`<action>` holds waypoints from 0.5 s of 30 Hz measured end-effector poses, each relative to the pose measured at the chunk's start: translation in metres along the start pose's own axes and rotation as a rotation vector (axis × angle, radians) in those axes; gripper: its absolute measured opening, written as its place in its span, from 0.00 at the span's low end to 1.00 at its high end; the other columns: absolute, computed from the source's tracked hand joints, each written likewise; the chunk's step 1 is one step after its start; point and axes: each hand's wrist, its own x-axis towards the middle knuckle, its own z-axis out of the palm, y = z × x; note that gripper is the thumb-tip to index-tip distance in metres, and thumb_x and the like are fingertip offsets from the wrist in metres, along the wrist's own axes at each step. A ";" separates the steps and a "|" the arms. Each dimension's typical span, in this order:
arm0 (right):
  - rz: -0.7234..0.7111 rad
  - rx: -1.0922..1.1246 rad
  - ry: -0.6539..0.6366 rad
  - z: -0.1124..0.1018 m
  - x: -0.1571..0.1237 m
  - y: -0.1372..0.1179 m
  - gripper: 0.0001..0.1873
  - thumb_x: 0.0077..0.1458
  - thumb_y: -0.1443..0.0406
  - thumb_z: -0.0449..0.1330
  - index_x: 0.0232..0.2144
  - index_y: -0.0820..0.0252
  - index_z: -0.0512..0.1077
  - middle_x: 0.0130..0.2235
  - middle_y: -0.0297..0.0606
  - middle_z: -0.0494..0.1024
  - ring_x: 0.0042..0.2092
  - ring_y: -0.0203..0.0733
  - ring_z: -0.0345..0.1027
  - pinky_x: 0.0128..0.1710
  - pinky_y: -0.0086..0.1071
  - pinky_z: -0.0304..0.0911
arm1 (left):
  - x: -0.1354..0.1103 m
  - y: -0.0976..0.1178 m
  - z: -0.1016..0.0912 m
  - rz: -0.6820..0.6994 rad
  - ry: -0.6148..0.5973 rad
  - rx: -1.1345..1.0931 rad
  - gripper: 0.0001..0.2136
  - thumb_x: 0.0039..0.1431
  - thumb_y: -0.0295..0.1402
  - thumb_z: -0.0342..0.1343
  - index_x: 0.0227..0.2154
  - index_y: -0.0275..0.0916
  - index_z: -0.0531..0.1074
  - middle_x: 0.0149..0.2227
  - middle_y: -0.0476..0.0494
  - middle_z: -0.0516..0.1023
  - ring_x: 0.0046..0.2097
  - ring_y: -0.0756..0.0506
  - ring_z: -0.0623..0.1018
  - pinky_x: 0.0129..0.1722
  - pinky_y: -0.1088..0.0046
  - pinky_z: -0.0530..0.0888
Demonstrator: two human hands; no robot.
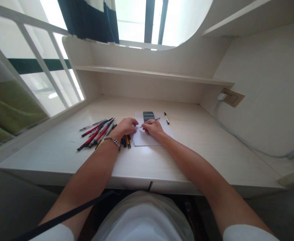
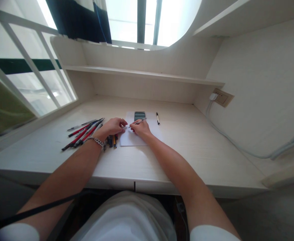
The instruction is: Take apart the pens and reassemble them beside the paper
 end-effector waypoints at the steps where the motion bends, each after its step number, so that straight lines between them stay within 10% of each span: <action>1: -0.013 -0.041 0.014 0.003 0.001 0.001 0.07 0.45 0.64 0.63 0.28 0.62 0.74 0.23 0.35 0.77 0.22 0.33 0.67 0.20 0.24 0.58 | 0.000 0.000 0.000 0.002 0.006 -0.006 0.21 0.43 0.28 0.64 0.44 0.39 0.79 0.39 0.41 0.82 0.40 0.42 0.80 0.40 0.73 0.73; 15: -0.105 -0.348 0.119 0.004 -0.003 -0.004 0.07 0.46 0.65 0.59 0.26 0.62 0.77 0.26 0.37 0.80 0.31 0.39 0.74 0.32 0.26 0.64 | 0.001 0.000 0.000 0.008 0.003 0.013 0.20 0.42 0.28 0.64 0.43 0.40 0.80 0.39 0.41 0.82 0.40 0.42 0.80 0.40 0.72 0.73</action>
